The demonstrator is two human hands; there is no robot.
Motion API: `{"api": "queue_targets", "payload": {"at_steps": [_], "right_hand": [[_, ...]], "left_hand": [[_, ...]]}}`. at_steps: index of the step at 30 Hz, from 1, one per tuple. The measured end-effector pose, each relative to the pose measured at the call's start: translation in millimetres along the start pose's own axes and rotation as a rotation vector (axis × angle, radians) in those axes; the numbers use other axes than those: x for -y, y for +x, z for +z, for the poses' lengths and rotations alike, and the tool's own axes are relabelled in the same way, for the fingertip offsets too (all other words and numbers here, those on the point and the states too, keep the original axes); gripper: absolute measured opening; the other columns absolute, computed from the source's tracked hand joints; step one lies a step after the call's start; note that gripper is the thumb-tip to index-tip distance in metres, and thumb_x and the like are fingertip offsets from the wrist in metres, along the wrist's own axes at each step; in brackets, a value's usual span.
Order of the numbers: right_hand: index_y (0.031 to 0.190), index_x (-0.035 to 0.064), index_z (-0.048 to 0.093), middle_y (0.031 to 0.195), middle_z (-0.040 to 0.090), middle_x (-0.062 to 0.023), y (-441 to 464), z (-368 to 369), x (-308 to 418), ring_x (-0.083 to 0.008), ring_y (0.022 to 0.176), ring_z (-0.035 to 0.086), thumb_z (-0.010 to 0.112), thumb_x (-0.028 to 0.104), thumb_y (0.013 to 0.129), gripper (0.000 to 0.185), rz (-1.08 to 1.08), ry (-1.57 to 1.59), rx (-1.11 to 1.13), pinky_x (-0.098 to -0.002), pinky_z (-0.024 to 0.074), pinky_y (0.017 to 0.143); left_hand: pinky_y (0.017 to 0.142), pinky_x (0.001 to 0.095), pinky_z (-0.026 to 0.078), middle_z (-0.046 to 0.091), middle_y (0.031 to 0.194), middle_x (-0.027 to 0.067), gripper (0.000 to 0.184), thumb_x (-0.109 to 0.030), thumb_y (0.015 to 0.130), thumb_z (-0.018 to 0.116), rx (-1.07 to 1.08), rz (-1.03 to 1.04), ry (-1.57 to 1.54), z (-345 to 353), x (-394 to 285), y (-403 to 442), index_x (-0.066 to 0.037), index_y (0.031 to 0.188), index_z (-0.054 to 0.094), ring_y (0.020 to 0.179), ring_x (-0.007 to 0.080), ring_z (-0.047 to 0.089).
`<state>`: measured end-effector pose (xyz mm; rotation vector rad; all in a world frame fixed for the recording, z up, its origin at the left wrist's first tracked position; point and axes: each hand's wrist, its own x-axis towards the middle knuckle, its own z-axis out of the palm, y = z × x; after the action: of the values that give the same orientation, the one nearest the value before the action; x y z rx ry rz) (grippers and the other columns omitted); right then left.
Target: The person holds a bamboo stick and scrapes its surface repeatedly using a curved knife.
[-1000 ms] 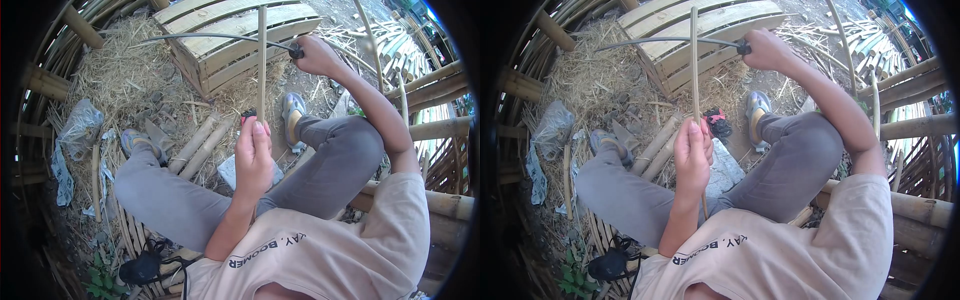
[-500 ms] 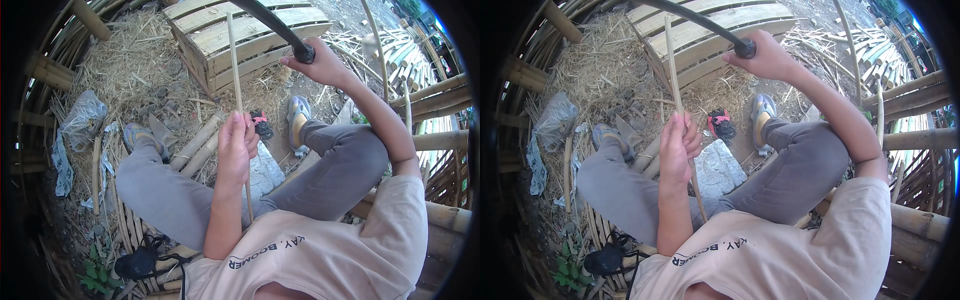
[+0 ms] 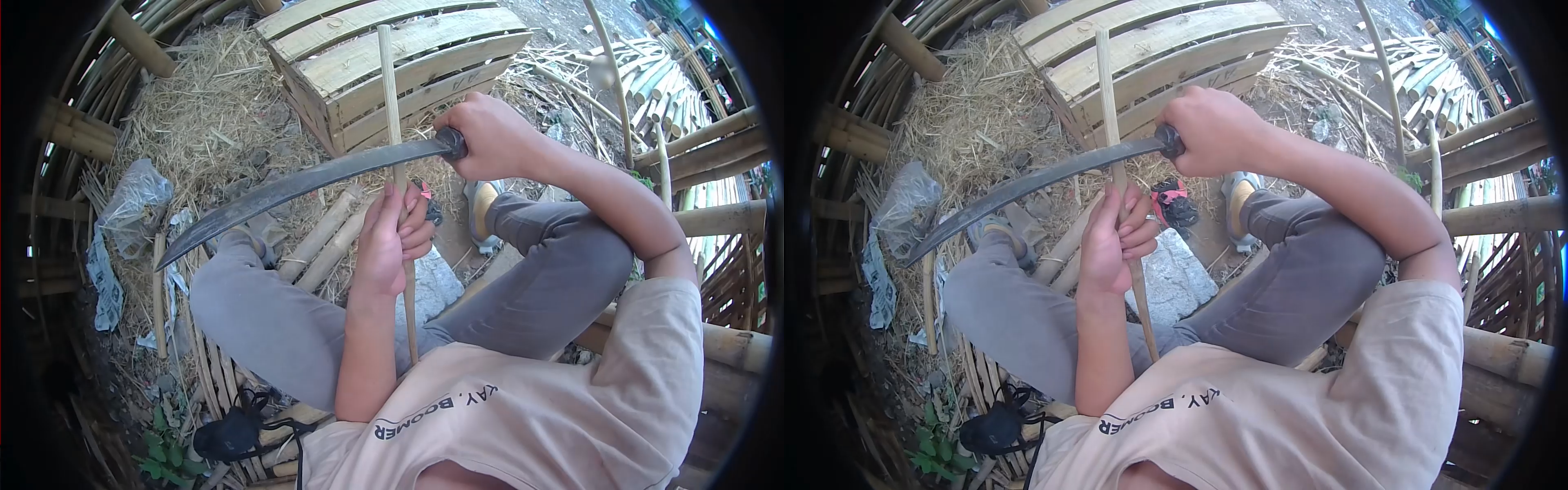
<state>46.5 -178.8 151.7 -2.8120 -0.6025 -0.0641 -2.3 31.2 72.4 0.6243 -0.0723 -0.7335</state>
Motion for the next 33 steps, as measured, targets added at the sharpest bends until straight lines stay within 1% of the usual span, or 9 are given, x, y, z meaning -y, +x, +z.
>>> {"api": "queue_targets", "payload": {"at_steps": [5,8,14,15,19,23,26,30,33], "right_hand": [[0.075,0.0039,0.069,0.069,0.065,-0.0187,6,0,-10,-0.0403,0.071,0.066,0.070,0.010,0.054,0.022,0.044,-0.152,0.056,-0.0487,0.0532,0.065],[0.074,0.0035,0.067,0.069,0.065,-0.0188,8,-2,-11,-0.0410,0.071,0.066,0.070,0.011,0.054,0.022,0.048,-0.161,0.071,-0.0490,0.0536,0.067],[0.079,0.0047,0.073,0.073,0.068,-0.0190,14,-11,-72,-0.0397,0.073,0.068,0.070,0.012,0.064,0.017,0.281,-0.069,-0.143,-0.0465,0.0560,0.070],[0.078,0.0037,0.072,0.072,0.067,-0.0206,9,-5,-72,-0.0408,0.072,0.067,0.067,0.010,0.067,0.014,0.160,-0.045,-0.310,-0.0473,0.0548,0.071],[0.079,0.0027,0.071,0.071,0.066,-0.0221,6,-23,-63,-0.0414,0.074,0.066,0.066,0.011,0.068,0.015,0.234,-0.054,-0.187,-0.0489,0.0541,0.071],[0.085,0.0045,0.073,0.074,0.069,-0.0190,5,-3,-55,-0.0390,0.076,0.069,0.068,0.012,0.065,0.021,0.085,-0.162,-0.176,-0.0474,0.0566,0.071],[0.089,0.0059,0.074,0.075,0.069,-0.0171,9,-11,-23,-0.0380,0.076,0.070,0.069,0.012,0.064,0.026,0.137,-0.233,0.071,-0.0471,0.0575,0.071],[0.085,0.0060,0.074,0.074,0.069,-0.0171,12,-15,-16,-0.0378,0.075,0.070,0.073,0.013,0.060,0.025,0.102,-0.270,0.059,-0.0472,0.0573,0.070],[0.082,0.0057,0.073,0.074,0.069,-0.0169,17,-18,-40,-0.0381,0.074,0.069,0.074,0.013,0.060,0.023,0.129,-0.267,-0.110,-0.0469,0.0573,0.070]], "left_hand": [[0.041,0.0178,0.016,0.030,0.065,-0.0084,0.036,-0.043,0.111,0.034,-0.094,-0.014,0.116,9,12,0,-0.015,0.091,0.043,0.049,-0.0001,0.021],[0.041,0.0180,0.016,0.030,0.065,-0.0084,0.036,-0.043,0.111,0.033,-0.112,-0.013,0.123,11,15,-2,-0.015,0.091,0.043,0.049,-0.0002,0.021],[0.041,0.0179,0.016,0.031,0.065,-0.0082,0.036,-0.042,0.112,0.032,-0.059,-0.069,0.107,17,25,-8,-0.014,0.092,0.043,0.049,-0.0002,0.021],[0.041,0.0178,0.017,0.031,0.065,-0.0082,0.036,-0.042,0.112,0.032,-0.037,-0.072,0.110,17,26,-6,-0.014,0.092,0.043,0.049,-0.0002,0.021],[0.040,0.0179,0.018,0.031,0.064,-0.0080,0.036,-0.043,0.111,0.035,-0.019,-0.062,0.067,15,21,-6,-0.013,0.094,0.047,0.049,0.0000,0.021],[0.040,0.0175,0.018,0.031,0.064,-0.0078,0.037,-0.043,0.111,0.035,-0.106,0.005,0.100,5,16,-2,-0.012,0.101,0.052,0.048,0.0003,0.022],[0.040,0.0174,0.018,0.031,0.065,-0.0081,0.035,-0.041,0.111,0.034,-0.159,0.010,0.148,5,16,0,-0.012,0.101,0.051,0.049,0.0002,0.022],[0.041,0.0175,0.017,0.031,0.065,-0.0082,0.031,-0.038,0.111,0.035,-0.145,0.010,0.196,11,19,-5,-0.013,0.101,0.049,0.049,-0.0002,0.022],[0.041,0.0177,0.017,0.030,0.065,-0.0081,0.029,-0.038,0.112,0.036,-0.118,0.022,0.223,19,20,-11,-0.014,0.099,0.046,0.050,-0.0004,0.022]]}}
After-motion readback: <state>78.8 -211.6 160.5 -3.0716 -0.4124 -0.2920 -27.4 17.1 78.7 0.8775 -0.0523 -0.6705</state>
